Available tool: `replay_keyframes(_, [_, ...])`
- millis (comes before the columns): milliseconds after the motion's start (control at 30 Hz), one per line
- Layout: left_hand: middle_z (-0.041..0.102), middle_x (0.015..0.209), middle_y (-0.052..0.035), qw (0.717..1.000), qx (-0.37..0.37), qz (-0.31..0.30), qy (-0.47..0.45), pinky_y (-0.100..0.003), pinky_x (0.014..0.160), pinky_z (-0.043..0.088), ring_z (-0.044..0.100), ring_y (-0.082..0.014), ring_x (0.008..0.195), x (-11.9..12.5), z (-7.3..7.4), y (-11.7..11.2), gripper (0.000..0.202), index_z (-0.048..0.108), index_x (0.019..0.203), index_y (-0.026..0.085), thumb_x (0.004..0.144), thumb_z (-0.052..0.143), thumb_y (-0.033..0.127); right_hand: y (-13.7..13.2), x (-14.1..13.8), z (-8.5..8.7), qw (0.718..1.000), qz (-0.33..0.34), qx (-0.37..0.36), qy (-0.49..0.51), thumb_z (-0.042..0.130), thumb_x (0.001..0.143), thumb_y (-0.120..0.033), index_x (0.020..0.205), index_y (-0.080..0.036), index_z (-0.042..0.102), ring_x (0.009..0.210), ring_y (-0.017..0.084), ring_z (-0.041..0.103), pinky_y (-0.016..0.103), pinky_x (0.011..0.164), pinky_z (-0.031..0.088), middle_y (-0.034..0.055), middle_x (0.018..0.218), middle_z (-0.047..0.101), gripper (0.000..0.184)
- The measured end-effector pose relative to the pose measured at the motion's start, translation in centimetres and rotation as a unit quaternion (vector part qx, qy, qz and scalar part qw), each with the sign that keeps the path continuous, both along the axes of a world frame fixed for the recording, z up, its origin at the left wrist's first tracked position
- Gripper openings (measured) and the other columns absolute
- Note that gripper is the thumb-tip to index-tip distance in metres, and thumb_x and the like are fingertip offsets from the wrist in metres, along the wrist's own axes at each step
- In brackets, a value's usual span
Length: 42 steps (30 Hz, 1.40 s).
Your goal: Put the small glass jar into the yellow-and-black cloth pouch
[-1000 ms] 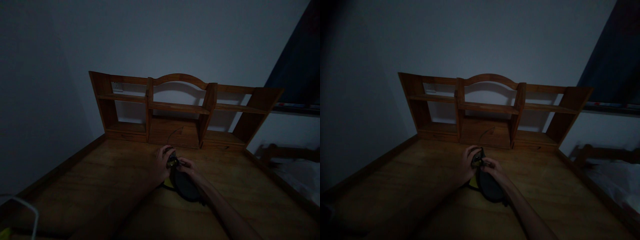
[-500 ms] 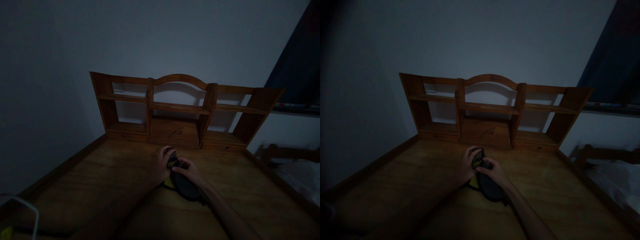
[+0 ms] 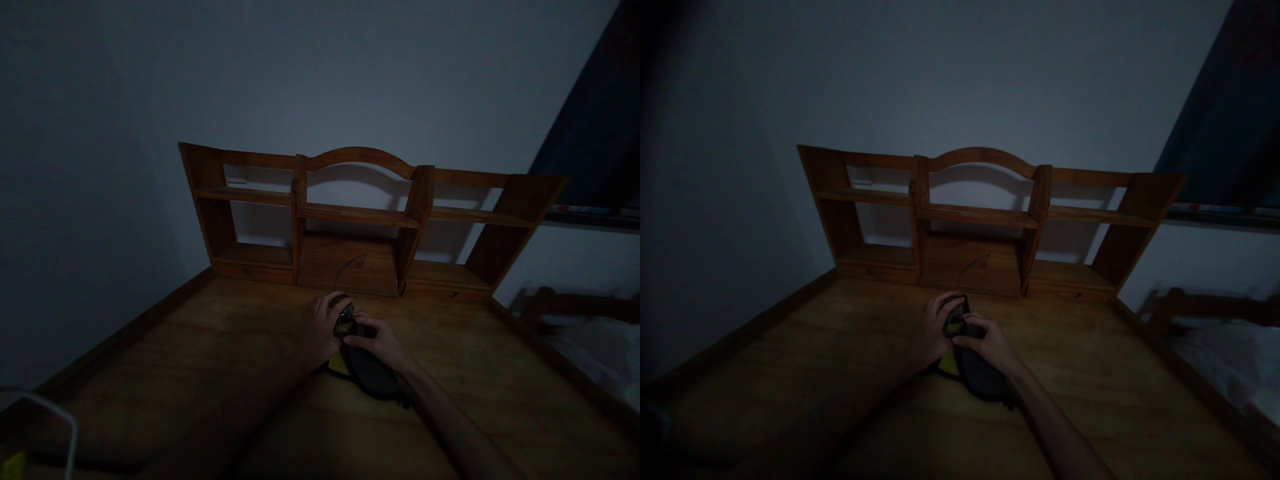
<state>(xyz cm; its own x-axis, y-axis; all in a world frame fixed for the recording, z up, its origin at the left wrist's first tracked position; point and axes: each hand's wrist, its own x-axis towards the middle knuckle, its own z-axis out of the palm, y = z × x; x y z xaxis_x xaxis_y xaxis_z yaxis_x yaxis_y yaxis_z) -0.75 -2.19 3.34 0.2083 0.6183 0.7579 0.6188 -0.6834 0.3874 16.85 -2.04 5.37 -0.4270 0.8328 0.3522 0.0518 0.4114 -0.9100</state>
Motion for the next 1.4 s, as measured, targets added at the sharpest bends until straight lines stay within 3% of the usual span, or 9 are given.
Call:
replay_keyframes(467, [0.046,0.136,-0.0099,1.000,-0.008,0.013,-0.009,-0.046,0.106,0.042,0.047,-0.0269,0.125,0.1,0.1,0.0,0.067,0.045,0.135,0.025,0.074,0.066,0.012,-0.2,0.1,0.0,0.995,-0.038,0.034,-0.083,0.079,0.074,-0.035,0.102,-0.023,0.074,0.095,0.024,0.065,0.034,0.087,0.046,0.0013,0.100,0.074,0.030])
replay_keyframes(633, [0.046,0.136,-0.0100,1.000,-0.015,0.014,-0.010,-0.047,0.106,0.042,0.047,-0.0274,0.125,0.1,0.1,0.0,0.066,0.045,0.136,0.025,0.074,0.065,0.011,0.0,0.2,-0.5,0.995,-0.045,0.014,-0.090,0.080,0.072,-0.034,0.102,-0.024,0.074,0.089,0.023,0.065,0.032,0.082,0.047,0.0005,0.096,0.073,0.032])
replay_keyframes(933, [0.044,0.136,-0.0093,1.000,-0.018,0.011,-0.018,-0.047,0.106,0.042,0.045,-0.0276,0.125,0.2,0.1,0.0,0.071,0.044,0.137,0.027,0.071,0.066,0.009,-0.2,0.4,0.0,0.998,0.001,-0.034,-0.049,0.078,0.074,-0.039,0.101,-0.022,0.073,0.089,0.022,0.063,0.030,0.078,0.046,0.0008,0.094,0.071,0.032])
replay_keyframes(1200, [0.043,0.137,-0.0090,1.000,-0.019,0.026,-0.001,-0.046,0.107,0.042,0.045,-0.0262,0.126,0.2,0.1,-0.1,0.071,0.043,0.137,0.026,0.072,0.064,0.006,-0.3,0.6,0.4,0.997,-0.003,-0.067,-0.026,0.069,0.074,-0.032,0.101,-0.022,0.073,0.101,0.026,0.061,0.035,0.090,0.044,0.0027,0.101,0.071,0.029])
replay_keyframes(1400, [0.041,0.139,-0.0100,0.999,-0.003,0.017,0.030,-0.047,0.106,0.043,0.043,-0.0274,0.128,-0.2,0.0,0.2,0.071,0.041,0.139,0.027,0.074,0.061,0.006,0.0,0.7,0.0,0.997,0.004,-0.078,-0.015,0.068,0.075,-0.028,0.096,-0.021,0.074,0.089,0.023,0.062,0.030,0.079,0.044,0.0015,0.092,0.071,0.023])
